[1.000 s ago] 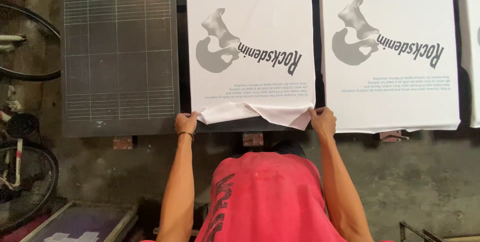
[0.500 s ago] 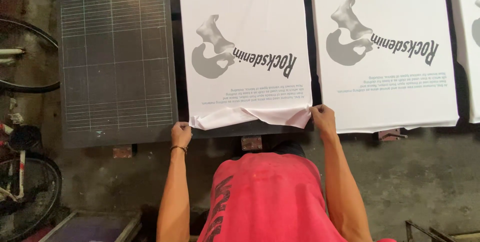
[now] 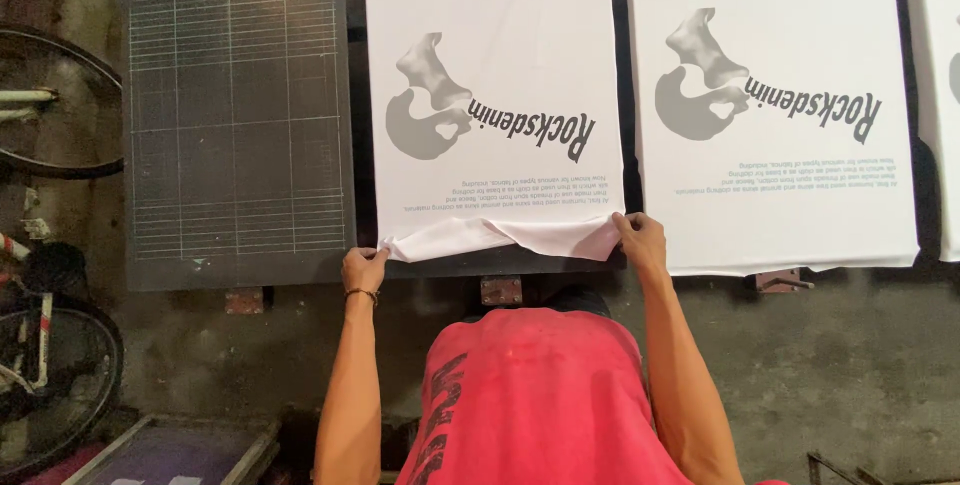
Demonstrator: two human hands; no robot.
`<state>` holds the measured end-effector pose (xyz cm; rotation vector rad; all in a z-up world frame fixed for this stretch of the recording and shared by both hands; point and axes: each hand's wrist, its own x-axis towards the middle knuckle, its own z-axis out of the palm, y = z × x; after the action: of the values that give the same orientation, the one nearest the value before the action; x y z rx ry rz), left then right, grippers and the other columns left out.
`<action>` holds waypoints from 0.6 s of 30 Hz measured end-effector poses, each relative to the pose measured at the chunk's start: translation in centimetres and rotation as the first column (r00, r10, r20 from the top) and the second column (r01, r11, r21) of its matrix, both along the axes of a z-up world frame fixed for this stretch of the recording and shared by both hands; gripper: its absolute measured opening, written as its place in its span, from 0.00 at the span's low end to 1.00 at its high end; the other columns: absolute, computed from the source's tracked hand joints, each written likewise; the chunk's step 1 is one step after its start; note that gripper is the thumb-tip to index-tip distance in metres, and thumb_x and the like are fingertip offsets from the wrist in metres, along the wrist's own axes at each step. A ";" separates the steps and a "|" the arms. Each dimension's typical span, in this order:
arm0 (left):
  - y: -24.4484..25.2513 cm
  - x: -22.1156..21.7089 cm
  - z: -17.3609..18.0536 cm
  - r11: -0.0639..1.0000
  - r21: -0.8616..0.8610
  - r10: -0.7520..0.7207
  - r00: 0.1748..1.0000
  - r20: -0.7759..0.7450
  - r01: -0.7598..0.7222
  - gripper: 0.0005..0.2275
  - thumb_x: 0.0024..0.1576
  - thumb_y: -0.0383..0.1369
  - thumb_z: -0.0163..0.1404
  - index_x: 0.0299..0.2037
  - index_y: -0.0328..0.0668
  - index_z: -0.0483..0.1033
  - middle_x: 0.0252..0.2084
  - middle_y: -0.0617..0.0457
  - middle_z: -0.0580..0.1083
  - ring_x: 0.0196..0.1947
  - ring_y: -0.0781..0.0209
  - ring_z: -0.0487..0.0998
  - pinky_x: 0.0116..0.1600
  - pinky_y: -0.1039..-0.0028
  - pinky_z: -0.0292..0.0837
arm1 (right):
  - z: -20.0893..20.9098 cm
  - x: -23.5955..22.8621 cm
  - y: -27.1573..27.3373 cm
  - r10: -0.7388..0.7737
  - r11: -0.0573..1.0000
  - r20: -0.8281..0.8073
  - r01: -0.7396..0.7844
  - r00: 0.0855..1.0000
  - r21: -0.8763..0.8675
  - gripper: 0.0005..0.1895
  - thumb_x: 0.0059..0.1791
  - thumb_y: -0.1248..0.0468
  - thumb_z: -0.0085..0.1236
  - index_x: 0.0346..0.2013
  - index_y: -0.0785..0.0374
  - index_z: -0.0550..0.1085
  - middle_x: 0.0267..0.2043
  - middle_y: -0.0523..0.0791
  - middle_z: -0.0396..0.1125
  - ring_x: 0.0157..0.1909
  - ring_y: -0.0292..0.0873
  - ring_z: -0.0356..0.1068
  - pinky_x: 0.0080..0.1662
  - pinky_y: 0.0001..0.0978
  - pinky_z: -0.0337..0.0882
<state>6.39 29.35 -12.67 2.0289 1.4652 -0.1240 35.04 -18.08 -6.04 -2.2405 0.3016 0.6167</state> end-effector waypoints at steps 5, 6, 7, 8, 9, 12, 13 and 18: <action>-0.5 0.2 0.9 0.999 -0.031 0.024 0.999 -0.038 -0.025 0.15 0.49 0.48 0.61 0.37 0.50 0.84 0.38 0.48 0.81 0.47 0.43 0.81 0.48 0.57 0.78 | -0.7 0.2 -0.5 -0.014 0.998 -0.028 0.016 1.000 0.063 0.22 0.52 0.44 0.57 0.38 0.61 0.79 0.22 0.49 0.71 0.26 0.48 0.74 0.37 0.36 0.70; -0.3 0.1 0.4 0.999 -0.046 0.017 1.000 -0.026 -0.018 0.12 0.49 0.47 0.60 0.36 0.51 0.85 0.37 0.49 0.81 0.46 0.43 0.81 0.46 0.56 0.79 | 0.0 0.0 -0.3 -0.009 0.998 -0.037 0.012 0.999 0.067 0.23 0.53 0.44 0.56 0.37 0.62 0.79 0.20 0.49 0.70 0.25 0.48 0.74 0.36 0.36 0.70; -0.7 0.3 1.5 0.999 -0.044 0.017 1.000 -0.026 -0.018 0.12 0.49 0.47 0.60 0.36 0.51 0.85 0.37 0.49 0.81 0.46 0.43 0.81 0.46 0.56 0.79 | -0.1 0.1 -0.2 -0.010 0.998 -0.037 0.012 0.999 0.069 0.23 0.53 0.44 0.56 0.37 0.62 0.79 0.20 0.49 0.70 0.25 0.48 0.74 0.36 0.36 0.70; -1.1 0.7 2.5 0.997 -0.072 0.018 1.000 0.001 -0.018 0.13 0.50 0.45 0.60 0.38 0.48 0.84 0.38 0.47 0.81 0.46 0.43 0.81 0.47 0.55 0.79 | -0.2 0.0 -0.1 0.002 0.999 -0.061 0.001 0.998 0.046 0.23 0.52 0.43 0.55 0.37 0.61 0.80 0.20 0.49 0.70 0.25 0.48 0.74 0.37 0.36 0.70; -1.5 1.0 3.6 0.995 -0.100 0.020 0.999 0.028 -0.017 0.14 0.51 0.43 0.61 0.39 0.45 0.83 0.39 0.45 0.81 0.47 0.43 0.81 0.47 0.54 0.79 | -0.3 0.0 -0.1 0.012 1.000 -0.086 -0.010 0.996 0.023 0.23 0.52 0.43 0.54 0.37 0.60 0.80 0.19 0.49 0.70 0.26 0.48 0.75 0.37 0.36 0.70; -4.6 3.8 8.2 0.932 -0.360 0.207 0.878 0.432 -0.043 0.10 0.59 0.32 0.54 0.39 0.28 0.74 0.40 0.43 0.72 0.47 0.52 0.71 0.53 0.62 0.73 | -1.6 0.6 -0.7 0.031 0.999 -0.043 -0.031 0.999 0.010 0.20 0.51 0.44 0.56 0.32 0.57 0.80 0.19 0.48 0.71 0.26 0.49 0.75 0.36 0.36 0.70; -5.2 4.6 9.5 0.933 -0.359 0.205 0.878 0.433 -0.042 0.10 0.59 0.32 0.54 0.39 0.28 0.74 0.40 0.43 0.72 0.47 0.52 0.71 0.53 0.62 0.73 | -1.8 0.8 -0.8 0.030 1.000 -0.043 -0.029 0.999 0.012 0.20 0.51 0.44 0.56 0.32 0.57 0.80 0.19 0.48 0.71 0.26 0.49 0.75 0.36 0.36 0.70; -5.1 4.8 8.9 0.695 -0.669 0.597 0.728 0.336 -0.262 0.25 0.61 0.38 0.54 0.61 0.27 0.60 0.59 0.31 0.63 0.50 0.42 0.76 0.54 0.55 0.77 | -3.1 0.8 -1.0 0.047 0.996 -0.053 -0.051 0.997 -0.071 0.27 0.53 0.38 0.50 0.36 0.58 0.81 0.28 0.54 0.74 0.43 0.62 0.75 0.46 0.49 0.72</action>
<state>11.15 24.25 -3.82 1.0304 1.2957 0.1763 35.84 -19.10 -9.14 -2.3104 0.2996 0.6999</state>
